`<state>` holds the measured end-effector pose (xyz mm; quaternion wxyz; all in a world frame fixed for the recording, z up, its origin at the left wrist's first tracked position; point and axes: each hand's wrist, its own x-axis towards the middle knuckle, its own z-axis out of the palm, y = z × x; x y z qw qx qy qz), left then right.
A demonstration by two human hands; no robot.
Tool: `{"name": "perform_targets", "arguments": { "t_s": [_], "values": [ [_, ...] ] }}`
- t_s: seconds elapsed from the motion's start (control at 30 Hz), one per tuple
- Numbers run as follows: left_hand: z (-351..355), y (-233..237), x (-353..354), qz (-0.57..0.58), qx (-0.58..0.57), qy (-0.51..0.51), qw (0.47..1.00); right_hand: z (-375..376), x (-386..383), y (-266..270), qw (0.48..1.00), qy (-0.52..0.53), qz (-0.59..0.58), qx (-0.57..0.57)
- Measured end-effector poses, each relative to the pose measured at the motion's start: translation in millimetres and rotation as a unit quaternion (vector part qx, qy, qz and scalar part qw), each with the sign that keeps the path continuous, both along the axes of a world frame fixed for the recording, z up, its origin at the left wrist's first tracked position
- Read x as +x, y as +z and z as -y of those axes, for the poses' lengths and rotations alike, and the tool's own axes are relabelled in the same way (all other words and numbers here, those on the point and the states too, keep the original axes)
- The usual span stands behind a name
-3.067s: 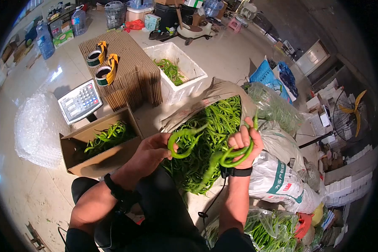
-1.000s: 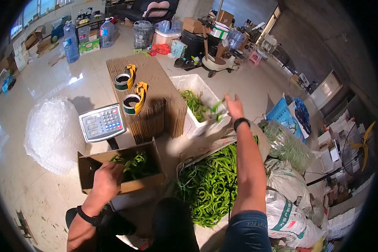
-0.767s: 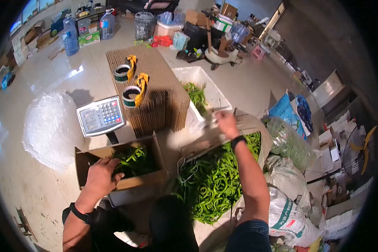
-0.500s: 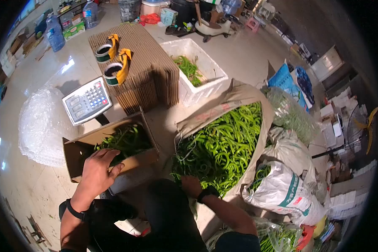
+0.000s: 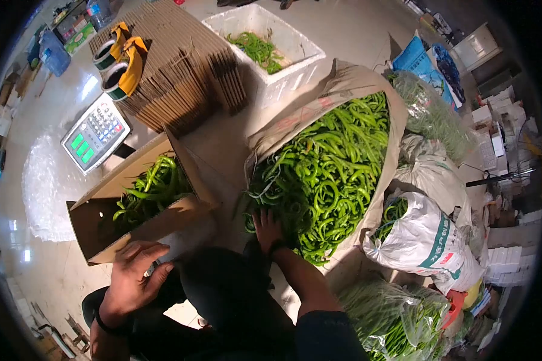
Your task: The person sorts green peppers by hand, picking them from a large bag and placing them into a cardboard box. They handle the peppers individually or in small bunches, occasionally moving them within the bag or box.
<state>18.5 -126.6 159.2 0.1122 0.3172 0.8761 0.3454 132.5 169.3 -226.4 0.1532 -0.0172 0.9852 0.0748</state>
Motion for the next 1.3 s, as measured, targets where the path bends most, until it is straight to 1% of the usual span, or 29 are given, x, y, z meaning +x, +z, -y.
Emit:
{"name": "perform_targets", "arguments": {
  "t_s": [0.03,0.1,0.13,0.2,0.23,0.3,0.4,0.43,0.5,0.53,0.57,0.6,0.63,0.7,0.73,0.8,0.83,0.9,0.93,1.0,1.03,1.07,1.1,1.13,1.17,1.2,1.23,1.27,1.3],
  "values": [
    [-1.3,-0.4,0.7,0.008,-0.004,-0.001,1.000,2.3,0.5,3.9,1.000,-0.001,0.008,-0.004],
    [-5.1,-0.7,-0.3,0.010,0.006,-0.011,1.000,2.4,2.3,9.9,0.996,-0.013,0.086,0.011],
    [-6.2,-0.3,-1.5,0.013,0.006,-0.014,1.000,2.1,6.6,3.1,0.996,-0.015,0.088,0.011],
    [-7.9,-0.4,-4.1,-0.023,0.007,-0.049,0.999,3.4,13.9,-9.9,0.998,-0.053,0.030,-0.022],
    [-8.1,-2.5,-4.0,-0.020,0.006,-0.052,0.998,10.2,11.3,-2.4,0.998,-0.056,0.033,-0.023],
    [-7.9,-6.5,-2.6,-0.011,0.022,-0.051,0.998,24.5,-0.2,13.8,0.975,-0.191,0.052,-0.097],
    [-6.7,-10.9,-2.7,-0.008,0.016,-0.055,0.998,25.1,-15.0,23.6,0.970,-0.204,0.026,-0.128],
    [-6.5,-11.7,-2.9,-0.009,0.015,-0.054,0.998,27.4,-15.7,11.9,0.971,-0.202,0.025,-0.129],
    [-7.6,-13.2,-3.7,-0.011,0.020,-0.057,0.998,29.1,-20.0,-18.1,0.980,-0.195,-0.006,-0.039],
    [-8.0,-13.9,-4.1,-0.013,0.022,-0.054,0.998,28.2,-22.4,-22.8,0.980,-0.193,-0.008,-0.038],
    [-8.1,-14.3,-3.5,-0.008,0.021,-0.055,0.998,27.1,-22.0,-26.4,0.979,-0.197,0.016,-0.048],
    [-8.5,-14.8,-2.6,-0.003,0.022,-0.054,0.998,25.1,-22.4,-27.0,0.977,-0.199,0.040,-0.058],
    [-8.9,-15.2,-2.0,-0.004,0.024,-0.051,0.998,20.4,-21.4,-26.7,0.978,-0.196,0.039,-0.056],
    [-8.8,-15.1,-2.9,-0.011,0.029,-0.059,0.998,9.6,-19.3,-22.9,0.987,-0.141,0.048,-0.066],
    [-8.3,-15.0,-3.7,-0.012,0.027,-0.057,0.998,10.4,-20.0,-7.7,0.987,-0.139,0.047,-0.068],
    [-9.6,-14.9,-5.2,-0.023,0.033,-0.063,0.997,8.0,-15.6,28.1,0.959,-0.186,0.037,-0.208],
    [-10.6,-14.3,-6.3,-0.025,0.031,-0.059,0.997,3.8,-10.6,34.8,0.960,-0.182,0.037,-0.210],
    [-12.0,-12.0,-7.9,-0.014,0.027,-0.062,0.998,-5.4,2.3,49.3,0.932,-0.136,-0.071,-0.327],
    [-12.8,-12.1,-8.0,-0.016,0.023,-0.057,0.998,-13.0,6.3,56.5,0.932,-0.132,-0.070,-0.331],
    [-17.6,-14.4,-8.1,-0.019,0.028,-0.056,0.998,-31.7,11.2,79.1,0.861,-0.191,-0.114,-0.458],
    [-22.3,-15.2,-8.1,-0.022,0.036,-0.058,0.997,-45.1,12.2,93.5,0.860,-0.191,-0.117,-0.458],
    [-24.4,-16.7,-7.1,-0.025,0.039,-0.062,0.997,-60.4,10.5,115.6,0.773,-0.262,-0.077,-0.573],
    [-27.9,-18.5,-6.1,-0.005,0.058,-0.067,0.996,-73.0,8.8,136.9,0.665,-0.326,-0.039,-0.671],
    [-32.7,-19.6,-5.1,0.015,0.080,-0.074,0.994,-82.7,8.2,155.8,0.668,-0.327,-0.048,-0.667],
    [-37.6,-19.4,-4.4,0.012,0.088,-0.082,0.993,-92.5,8.6,174.4,0.572,-0.362,-0.076,-0.733],
    [-42.5,-18.8,-3.7,0.038,0.090,-0.082,0.992,-101.4,11.0,191.9,0.466,-0.389,-0.104,-0.788],
    [-47.8,-18.4,-3.1,0.064,0.093,-0.083,0.990,-107.1,13.4,207.3,0.471,-0.433,-0.149,-0.754],
    [-53.4,-18.8,-2.6,0.060,0.102,-0.091,0.989,-121.9,18.0,210.3,0.431,-0.420,-0.153,-0.783],
    [-58.5,-19.2,-2.3,0.081,0.105,-0.088,0.987,-131.7,21.3,226.1,0.396,-0.410,-0.145,-0.809]
  ]
}}
